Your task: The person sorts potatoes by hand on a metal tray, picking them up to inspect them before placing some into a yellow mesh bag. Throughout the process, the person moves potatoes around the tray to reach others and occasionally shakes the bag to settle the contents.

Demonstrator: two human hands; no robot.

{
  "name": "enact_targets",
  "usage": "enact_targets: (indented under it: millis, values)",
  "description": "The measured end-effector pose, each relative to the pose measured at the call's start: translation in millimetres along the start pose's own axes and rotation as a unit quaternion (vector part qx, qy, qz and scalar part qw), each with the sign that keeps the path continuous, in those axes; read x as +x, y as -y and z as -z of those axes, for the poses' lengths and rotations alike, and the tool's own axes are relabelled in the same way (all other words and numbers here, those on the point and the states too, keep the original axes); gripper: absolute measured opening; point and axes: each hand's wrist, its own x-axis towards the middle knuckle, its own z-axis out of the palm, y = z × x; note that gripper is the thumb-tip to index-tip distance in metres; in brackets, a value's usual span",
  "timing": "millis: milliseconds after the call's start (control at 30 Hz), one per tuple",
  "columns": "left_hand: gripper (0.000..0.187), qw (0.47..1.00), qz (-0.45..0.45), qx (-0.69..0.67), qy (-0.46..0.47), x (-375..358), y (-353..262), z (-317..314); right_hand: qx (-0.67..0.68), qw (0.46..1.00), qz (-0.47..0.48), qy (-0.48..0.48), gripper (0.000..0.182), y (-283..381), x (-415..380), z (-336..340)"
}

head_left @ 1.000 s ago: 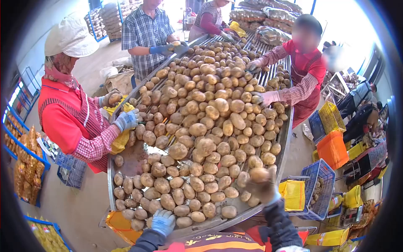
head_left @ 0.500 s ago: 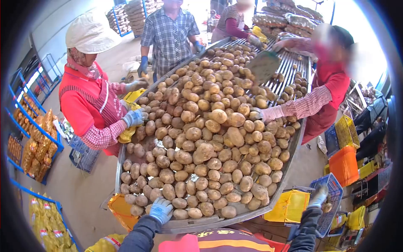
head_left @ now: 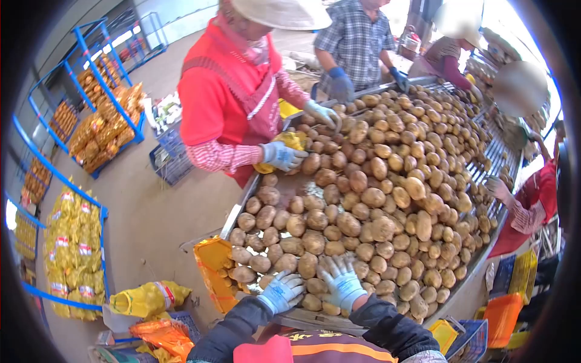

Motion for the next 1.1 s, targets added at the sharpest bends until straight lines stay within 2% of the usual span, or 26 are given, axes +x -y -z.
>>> enact_targets:
  millis: [67, 167, 233, 300, 367, 433, 467, 500, 567, 600, 633, 667, 700, 733, 800, 833, 867, 933, 967, 1033, 1067, 1100]
  values:
    - [0.026, 0.998, 0.058, 0.028, -0.022, -10.6, -1.3, 29.0, -0.014, 0.995, 0.070, 0.066, 0.076, 19.0, 13.8, -13.1]
    - [0.033, 0.974, 0.181, 0.053, -0.127, -35.9, 30.2, 48.3, -0.024, 0.992, 0.062, 0.108, 0.076, 29.7, 45.9, -28.5]
    - [0.040, 0.949, 0.272, 0.092, -0.134, -44.7, 57.6, 66.8, -0.008, 0.992, 0.053, 0.117, 0.075, 34.3, 69.4, -32.1]
    - [0.049, 0.927, 0.329, 0.109, -0.145, -37.7, 89.6, 77.0, -0.005, 0.989, 0.083, 0.119, 0.075, 40.2, 90.6, -37.2]
    - [0.060, 0.931, 0.329, 0.135, -0.085, -19.3, 131.8, 77.0, -0.014, 0.988, 0.107, 0.110, 0.073, 53.2, 111.2, -37.3]
    - [0.064, 0.921, 0.358, 0.153, -0.036, 12.0, 160.6, 73.8, 0.020, 0.981, 0.092, 0.168, 0.070, 68.9, 130.1, -25.8]
    - [0.070, 0.910, 0.386, 0.149, 0.014, 26.2, 170.9, 70.5, 0.049, 0.990, 0.110, 0.072, 0.060, 65.4, 130.8, -25.7]
    - [0.075, 0.918, 0.376, 0.090, 0.084, 38.5, 178.7, 66.3, 0.047, 0.990, 0.113, 0.075, 0.060, 56.6, 136.0, -23.7]
    - [0.081, 0.915, 0.363, 0.147, 0.092, 47.9, 168.3, 53.4, 0.166, 0.973, 0.042, 0.153, 0.044, 33.8, 152.3, -15.8]
    - [0.086, 0.917, 0.357, 0.127, 0.128, 48.2, 166.5, 54.2, 0.163, 0.985, 0.057, -0.003, 0.033, 26.7, 161.1, -14.6]
    - [0.086, 0.939, 0.314, 0.113, 0.087, 37.2, 168.8, 37.4, 0.170, 0.983, 0.042, -0.062, 0.034, 20.3, 172.0, -12.8]
    - [0.084, 0.932, 0.303, 0.117, 0.161, 38.8, 148.9, 53.7, 0.123, 0.978, 0.081, -0.149, 0.043, 16.0, 189.8, -7.5]
    - [0.082, 0.920, 0.290, 0.122, 0.232, 43.4, 130.5, 72.2, 0.118, 0.985, 0.086, -0.096, 0.052, 13.8, 209.5, 1.3]
    - [0.077, 0.932, 0.280, 0.098, 0.206, 36.3, 126.2, 66.1, 0.076, 0.983, 0.114, -0.126, 0.058, 6.9, 235.9, -4.9]
    - [0.063, 0.950, 0.259, 0.044, 0.166, 16.8, 104.6, 49.1, 0.042, 0.998, 0.012, -0.043, 0.060, 9.9, 280.8, -8.0]
    - [0.063, 0.949, 0.263, 0.044, 0.169, 9.0, 98.5, 49.2, 0.032, 0.999, -0.028, 0.002, 0.060, 15.9, 299.6, -2.0]
    - [0.060, 0.953, 0.248, 0.043, 0.168, 4.0, 94.2, 50.1, 0.035, 0.999, -0.027, 0.003, 0.060, 24.6, 311.2, -1.1]
    - [0.059, 0.962, 0.225, 0.013, 0.152, -4.2, 90.8, 49.5, 0.029, 0.987, -0.086, 0.135, 0.060, 39.0, 319.7, -3.5]
    - [0.059, 0.961, 0.230, 0.008, 0.151, -9.8, 87.5, 49.5, 0.026, 0.986, -0.083, 0.142, 0.060, 40.2, 313.3, -9.9]
    - [0.067, 0.963, 0.185, 0.014, 0.197, -22.1, 81.7, 56.1, -0.033, 0.993, 0.007, 0.115, 0.059, 43.1, 292.9, -25.3]
    - [0.081, 0.954, 0.183, 0.018, 0.236, -26.5, 74.4, 63.2, -0.010, 0.992, 0.025, 0.123, 0.055, 41.2, 277.9, -21.2]
    - [0.081, 0.955, 0.182, 0.016, 0.234, -30.3, 68.4, 65.2, -0.011, 0.992, 0.024, 0.124, 0.055, 39.9, 261.1, -17.6]
